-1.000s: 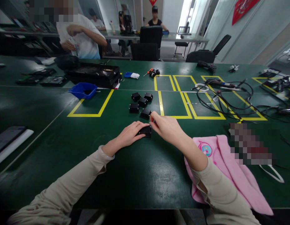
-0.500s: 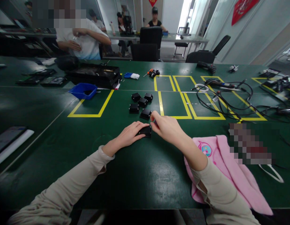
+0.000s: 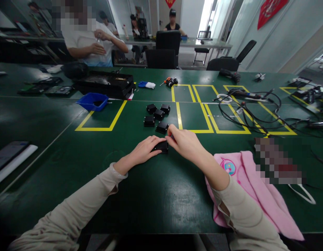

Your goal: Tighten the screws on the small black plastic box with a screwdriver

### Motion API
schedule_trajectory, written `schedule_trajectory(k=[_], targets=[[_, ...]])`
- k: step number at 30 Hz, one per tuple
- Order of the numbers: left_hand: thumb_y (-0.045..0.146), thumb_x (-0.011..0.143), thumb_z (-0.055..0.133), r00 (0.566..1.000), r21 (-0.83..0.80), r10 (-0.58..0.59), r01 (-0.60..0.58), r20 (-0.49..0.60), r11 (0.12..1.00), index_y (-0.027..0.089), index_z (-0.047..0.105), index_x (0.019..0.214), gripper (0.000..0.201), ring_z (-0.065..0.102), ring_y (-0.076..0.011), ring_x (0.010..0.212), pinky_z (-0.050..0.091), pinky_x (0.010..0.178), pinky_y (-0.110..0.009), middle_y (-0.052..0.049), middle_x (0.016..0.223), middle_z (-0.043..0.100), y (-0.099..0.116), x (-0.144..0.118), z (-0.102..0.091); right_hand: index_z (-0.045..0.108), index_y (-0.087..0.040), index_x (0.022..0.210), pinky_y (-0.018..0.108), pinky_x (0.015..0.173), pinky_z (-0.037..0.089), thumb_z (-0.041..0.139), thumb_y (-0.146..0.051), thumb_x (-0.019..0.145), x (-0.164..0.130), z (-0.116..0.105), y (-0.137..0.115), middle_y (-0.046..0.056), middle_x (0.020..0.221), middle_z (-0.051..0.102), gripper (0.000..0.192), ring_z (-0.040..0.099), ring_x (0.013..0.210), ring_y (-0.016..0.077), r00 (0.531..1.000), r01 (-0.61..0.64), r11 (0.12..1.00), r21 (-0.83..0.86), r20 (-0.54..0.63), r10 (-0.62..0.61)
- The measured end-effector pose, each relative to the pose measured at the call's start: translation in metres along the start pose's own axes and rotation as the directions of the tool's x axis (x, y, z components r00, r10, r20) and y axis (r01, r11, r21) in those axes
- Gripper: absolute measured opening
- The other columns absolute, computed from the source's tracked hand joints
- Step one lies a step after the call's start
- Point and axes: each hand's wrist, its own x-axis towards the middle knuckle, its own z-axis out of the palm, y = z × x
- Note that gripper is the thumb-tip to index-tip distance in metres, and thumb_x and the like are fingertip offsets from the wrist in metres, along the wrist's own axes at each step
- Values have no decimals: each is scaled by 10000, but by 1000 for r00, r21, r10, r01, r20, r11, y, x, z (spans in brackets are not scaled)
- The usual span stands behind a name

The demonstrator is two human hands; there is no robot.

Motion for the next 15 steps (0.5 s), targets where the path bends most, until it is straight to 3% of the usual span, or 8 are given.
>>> schedule_trajectory(k=[10, 15], targets=[[356, 945, 523, 1000, 5, -2, 2, -3, 1000, 286, 378, 1371, 456, 520, -226, 1087, 454, 916, -368, -63, 1216, 517, -1, 0, 2, 445, -211, 976, 262, 590, 314, 400, -295, 919, -1, -3, 1, 24, 755, 618, 111, 558, 667, 159, 999, 36, 999, 27, 34, -37], [360, 943, 525, 1000, 12, 6, -6, -4, 1000, 276, 381, 1361, 450, 524, -226, 1067, 457, 907, -365, -60, 1196, 522, -2, 0, 2, 458, -212, 951, 263, 578, 299, 392, -368, 943, -1, -2, -2, 19, 740, 608, 170, 529, 629, 154, 1000, 18, 1000, 10, 15, -18]])
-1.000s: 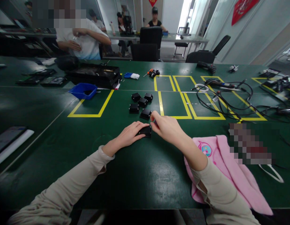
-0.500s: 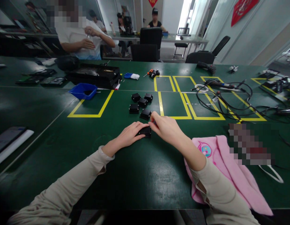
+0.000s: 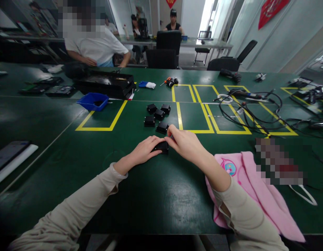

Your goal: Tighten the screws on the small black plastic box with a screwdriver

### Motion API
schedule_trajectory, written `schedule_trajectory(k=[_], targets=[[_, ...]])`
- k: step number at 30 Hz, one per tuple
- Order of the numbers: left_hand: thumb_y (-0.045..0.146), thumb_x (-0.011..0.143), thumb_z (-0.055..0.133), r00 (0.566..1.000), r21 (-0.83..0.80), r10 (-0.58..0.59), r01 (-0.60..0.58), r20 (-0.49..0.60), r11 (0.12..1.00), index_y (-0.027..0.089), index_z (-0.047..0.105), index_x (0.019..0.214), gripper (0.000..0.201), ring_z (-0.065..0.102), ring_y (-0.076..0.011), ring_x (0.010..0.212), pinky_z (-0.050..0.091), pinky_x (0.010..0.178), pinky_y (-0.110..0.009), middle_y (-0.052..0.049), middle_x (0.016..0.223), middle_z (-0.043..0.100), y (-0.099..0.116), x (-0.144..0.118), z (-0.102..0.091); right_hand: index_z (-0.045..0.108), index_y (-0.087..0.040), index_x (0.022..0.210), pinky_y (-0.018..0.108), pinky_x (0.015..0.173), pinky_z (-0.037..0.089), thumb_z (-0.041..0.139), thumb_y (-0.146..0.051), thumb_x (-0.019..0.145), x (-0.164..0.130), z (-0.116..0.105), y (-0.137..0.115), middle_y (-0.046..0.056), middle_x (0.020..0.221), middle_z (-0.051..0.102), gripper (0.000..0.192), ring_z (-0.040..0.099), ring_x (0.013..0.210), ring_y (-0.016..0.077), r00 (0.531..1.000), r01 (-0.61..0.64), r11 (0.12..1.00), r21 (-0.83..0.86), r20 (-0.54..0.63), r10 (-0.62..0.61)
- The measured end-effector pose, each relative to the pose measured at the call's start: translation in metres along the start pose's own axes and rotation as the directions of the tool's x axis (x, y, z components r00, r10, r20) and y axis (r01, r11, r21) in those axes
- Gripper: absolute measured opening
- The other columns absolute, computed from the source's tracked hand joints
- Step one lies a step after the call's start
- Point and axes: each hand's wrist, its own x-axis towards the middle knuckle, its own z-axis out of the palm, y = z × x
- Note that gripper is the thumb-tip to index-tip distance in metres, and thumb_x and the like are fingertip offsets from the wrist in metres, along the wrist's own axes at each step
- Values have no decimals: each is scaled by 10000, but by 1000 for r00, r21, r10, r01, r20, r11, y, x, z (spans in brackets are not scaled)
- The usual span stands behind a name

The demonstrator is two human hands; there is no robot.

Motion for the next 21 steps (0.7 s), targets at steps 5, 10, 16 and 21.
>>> schedule_trajectory(k=[5, 10, 16, 21], targets=[[352, 942, 532, 1000, 0, -1, 1, 2, 1000, 277, 377, 1365, 457, 520, -225, 1076, 458, 913, -362, -59, 1210, 514, 0, 0, 0, 460, -207, 987, 261, 571, 285, 380, -338, 947, -1, -1, -1, 3, 701, 586, 159, 508, 599, 150, 1000, -15, 999, -39, 23, 16], [353, 944, 530, 1000, 6, 1, -1, 2, 1000, 281, 374, 1369, 458, 518, -227, 1079, 457, 921, -369, -60, 1213, 514, 1, 0, -1, 451, -205, 1015, 260, 583, 300, 402, -304, 921, -2, -2, 0, 10, 749, 611, 145, 537, 639, 152, 1000, -1, 1000, -22, 29, 2], [346, 938, 541, 1000, 9, 4, -4, 2, 1000, 264, 381, 1360, 459, 520, -222, 1065, 462, 907, -358, -60, 1204, 520, 0, 0, -1, 466, -214, 950, 264, 583, 298, 378, -374, 953, 0, 0, 1, 12, 748, 610, 183, 532, 635, 150, 1000, 16, 1000, -16, 15, -16], [354, 936, 546, 1000, 18, 8, -8, -5, 1000, 252, 393, 1353, 456, 517, -223, 1071, 453, 927, -365, -62, 1193, 523, 0, 0, 1, 465, -209, 961, 264, 583, 299, 409, -366, 946, 0, 1, 2, 13, 741, 613, 167, 544, 642, 157, 1000, -4, 1000, -27, -3, 4]])
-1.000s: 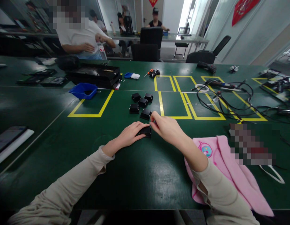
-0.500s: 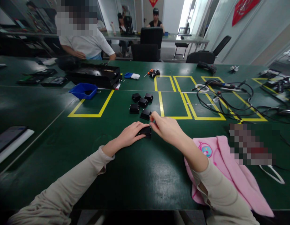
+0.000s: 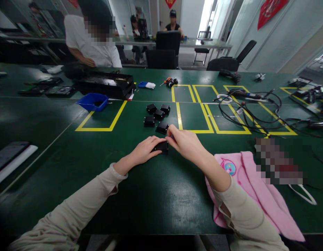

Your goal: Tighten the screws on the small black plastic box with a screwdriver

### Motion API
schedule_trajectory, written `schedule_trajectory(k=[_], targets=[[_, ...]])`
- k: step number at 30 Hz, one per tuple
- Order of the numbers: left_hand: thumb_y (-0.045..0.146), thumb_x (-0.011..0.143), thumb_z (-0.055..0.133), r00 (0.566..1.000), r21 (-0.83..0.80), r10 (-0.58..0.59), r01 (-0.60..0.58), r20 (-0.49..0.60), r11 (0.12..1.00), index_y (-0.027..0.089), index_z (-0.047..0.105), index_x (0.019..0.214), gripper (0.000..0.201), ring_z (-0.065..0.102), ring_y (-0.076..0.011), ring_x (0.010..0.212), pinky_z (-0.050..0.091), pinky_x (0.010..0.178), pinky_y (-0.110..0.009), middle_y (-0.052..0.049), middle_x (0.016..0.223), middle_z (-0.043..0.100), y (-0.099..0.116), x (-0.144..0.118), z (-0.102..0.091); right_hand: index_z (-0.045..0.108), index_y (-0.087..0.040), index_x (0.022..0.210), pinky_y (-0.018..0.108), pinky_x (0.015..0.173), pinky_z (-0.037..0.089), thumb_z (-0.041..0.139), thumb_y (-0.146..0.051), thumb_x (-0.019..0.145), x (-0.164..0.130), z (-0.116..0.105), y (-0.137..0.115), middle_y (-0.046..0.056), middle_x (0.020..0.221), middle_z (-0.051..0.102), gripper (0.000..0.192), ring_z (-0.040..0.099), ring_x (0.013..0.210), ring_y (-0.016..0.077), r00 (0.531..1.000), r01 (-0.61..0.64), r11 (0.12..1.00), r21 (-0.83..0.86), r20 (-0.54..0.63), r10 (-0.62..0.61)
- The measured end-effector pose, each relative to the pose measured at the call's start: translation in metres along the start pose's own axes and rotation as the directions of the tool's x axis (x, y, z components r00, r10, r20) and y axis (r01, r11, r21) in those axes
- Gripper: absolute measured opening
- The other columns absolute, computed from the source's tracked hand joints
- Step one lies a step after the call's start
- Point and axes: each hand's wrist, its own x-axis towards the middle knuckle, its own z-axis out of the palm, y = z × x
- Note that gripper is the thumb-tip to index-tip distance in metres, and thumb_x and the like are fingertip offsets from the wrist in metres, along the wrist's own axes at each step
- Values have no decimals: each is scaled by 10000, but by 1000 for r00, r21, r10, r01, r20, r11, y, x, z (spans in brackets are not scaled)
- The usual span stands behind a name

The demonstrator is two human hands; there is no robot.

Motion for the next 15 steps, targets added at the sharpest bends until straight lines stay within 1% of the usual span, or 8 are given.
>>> schedule_trajectory(k=[6, 11, 15], targets=[[360, 941, 537, 1000, -7, -7, 7, 9, 1000, 266, 384, 1367, 462, 514, -226, 1078, 455, 926, -366, -62, 1209, 517, 0, 0, -1, 478, -205, 972, 262, 581, 297, 401, -341, 941, 0, 0, -1, 22, 764, 633, 159, 555, 651, 155, 1000, -10, 1000, -26, -16, 9], [354, 937, 544, 1000, -7, -5, 5, 8, 1000, 255, 391, 1356, 457, 516, -223, 1063, 457, 916, -357, -63, 1202, 521, 0, 0, -1, 513, -214, 923, 259, 567, 277, 402, -402, 949, 0, 0, -1, 13, 734, 629, 219, 546, 633, 153, 1000, -25, 998, -56, -4, 25], [349, 938, 544, 1000, -13, -6, 6, 6, 1000, 267, 382, 1365, 464, 517, -223, 1067, 456, 916, -360, -60, 1201, 519, 1, 0, -1, 505, -211, 1013, 257, 581, 297, 399, -347, 944, 0, 0, -1, 17, 769, 643, 185, 561, 650, 153, 1000, -21, 999, -28, 9, 21]])
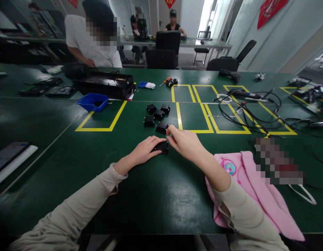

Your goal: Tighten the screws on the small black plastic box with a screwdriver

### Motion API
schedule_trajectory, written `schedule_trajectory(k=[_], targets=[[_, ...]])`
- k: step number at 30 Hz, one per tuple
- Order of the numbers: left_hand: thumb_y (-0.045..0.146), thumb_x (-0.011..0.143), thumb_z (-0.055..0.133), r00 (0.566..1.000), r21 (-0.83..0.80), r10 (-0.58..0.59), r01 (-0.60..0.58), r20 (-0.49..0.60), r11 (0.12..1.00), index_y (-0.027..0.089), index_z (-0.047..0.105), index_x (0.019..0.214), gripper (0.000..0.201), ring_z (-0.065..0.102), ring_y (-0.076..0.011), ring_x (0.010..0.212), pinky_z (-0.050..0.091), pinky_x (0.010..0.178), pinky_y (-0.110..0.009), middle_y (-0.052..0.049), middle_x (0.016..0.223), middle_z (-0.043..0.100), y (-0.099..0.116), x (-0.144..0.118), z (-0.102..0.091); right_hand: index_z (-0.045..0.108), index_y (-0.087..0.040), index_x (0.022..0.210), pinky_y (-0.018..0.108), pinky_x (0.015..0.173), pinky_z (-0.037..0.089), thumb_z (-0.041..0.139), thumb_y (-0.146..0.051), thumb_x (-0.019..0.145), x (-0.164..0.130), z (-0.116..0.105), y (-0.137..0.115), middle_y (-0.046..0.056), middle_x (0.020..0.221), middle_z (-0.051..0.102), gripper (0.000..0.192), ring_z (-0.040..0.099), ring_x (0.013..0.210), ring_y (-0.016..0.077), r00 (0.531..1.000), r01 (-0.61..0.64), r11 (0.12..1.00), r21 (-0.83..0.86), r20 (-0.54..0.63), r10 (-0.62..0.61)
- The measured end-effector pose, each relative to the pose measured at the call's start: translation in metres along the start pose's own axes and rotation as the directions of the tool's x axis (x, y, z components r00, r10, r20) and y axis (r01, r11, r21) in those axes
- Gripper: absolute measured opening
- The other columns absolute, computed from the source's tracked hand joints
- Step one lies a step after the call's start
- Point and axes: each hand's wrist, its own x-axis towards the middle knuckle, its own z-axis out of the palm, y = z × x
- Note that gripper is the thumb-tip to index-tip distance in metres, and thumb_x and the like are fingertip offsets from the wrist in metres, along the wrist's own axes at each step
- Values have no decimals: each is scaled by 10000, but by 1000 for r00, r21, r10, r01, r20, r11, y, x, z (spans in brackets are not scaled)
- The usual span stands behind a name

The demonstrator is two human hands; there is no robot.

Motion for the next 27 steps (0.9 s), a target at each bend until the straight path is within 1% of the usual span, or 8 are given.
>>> schedule_trajectory(k=[4, 8, 12, 14, 19, 22, 25, 27], targets=[[352, 939, 539, 1000, -1, 1, -1, 0, 1000, 272, 383, 1364, 459, 518, -226, 1068, 455, 919, -365, -62, 1202, 518, 0, 0, 0, 491, -210, 1054, 257, 596, 315, 393, -352, 947, 0, 0, -1, 26, 816, 656, 203, 585, 692, 156, 1000, 17, 999, 33, -7, -17], [354, 941, 534, 1000, -8, 2, -2, -1, 1000, 271, 387, 1357, 448, 523, -225, 1063, 458, 913, -365, -61, 1196, 522, 0, 0, 0, 513, -209, 1013, 262, 580, 301, 385, -395, 953, 0, -1, -1, 13, 730, 632, 233, 563, 640, 158, 1000, -1, 1000, -13, 6, 1], [355, 944, 529, 1000, -11, 5, -5, -1, 1000, 272, 384, 1361, 449, 517, -226, 1081, 453, 927, -370, -61, 1202, 519, 0, 0, -1, 480, -196, 1101, 264, 597, 320, 394, -330, 940, 0, 0, -1, 22, 774, 653, 227, 586, 675, 163, 1000, 3, 1000, 31, 12, -3], [354, 946, 525, 1000, -9, 10, -10, -4, 1000, 273, 389, 1357, 440, 517, -224, 1084, 448, 936, -374, -61, 1200, 520, 0, 0, 0, 465, -193, 1125, 264, 606, 326, 384, -333, 942, 0, 0, -1, 28, 796, 660, 244, 596, 701, 165, 1000, 3, 998, 55, 3, -3], [346, 941, 533, 1000, -11, 7, -7, -4, 1000, 265, 387, 1358, 449, 521, -222, 1076, 451, 927, -367, -63, 1204, 521, 1, 0, -1, 509, -207, 1026, 265, 576, 292, 335, -426, 963, 0, 0, -1, 16, 727, 623, 287, 543, 623, 155, 1000, -7, 1000, -2, 3, 7], [341, 942, 531, 1000, -10, -2, 2, 6, 1000, 272, 384, 1364, 452, 517, -224, 1082, 453, 921, -362, -61, 1212, 517, 2, 0, -2, 502, -201, 1042, 265, 579, 293, 345, -373, 956, 0, 0, -2, 6, 697, 604, 248, 528, 604, 151, 1000, -10, 1000, -5, 4, 11], [347, 944, 527, 1000, -10, -8, 8, 12, 1000, 275, 384, 1365, 450, 518, -224, 1077, 456, 915, -360, -60, 1208, 516, 1, 0, -2, 484, -201, 1071, 263, 590, 303, 377, -339, 938, -1, -1, -1, 4, 718, 609, 220, 539, 626, 151, 1000, -3, 1000, 23, 4, 3], [353, 947, 520, 1000, -11, -7, 7, 12, 1000, 278, 384, 1365, 446, 519, -223, 1076, 455, 917, -363, -60, 1206, 516, 1, 0, -2, 484, -205, 1055, 264, 591, 303, 375, -345, 940, -1, -1, -1, 4, 729, 608, 211, 537, 632, 151, 1000, 5, 1000, 25, 0, -5]])
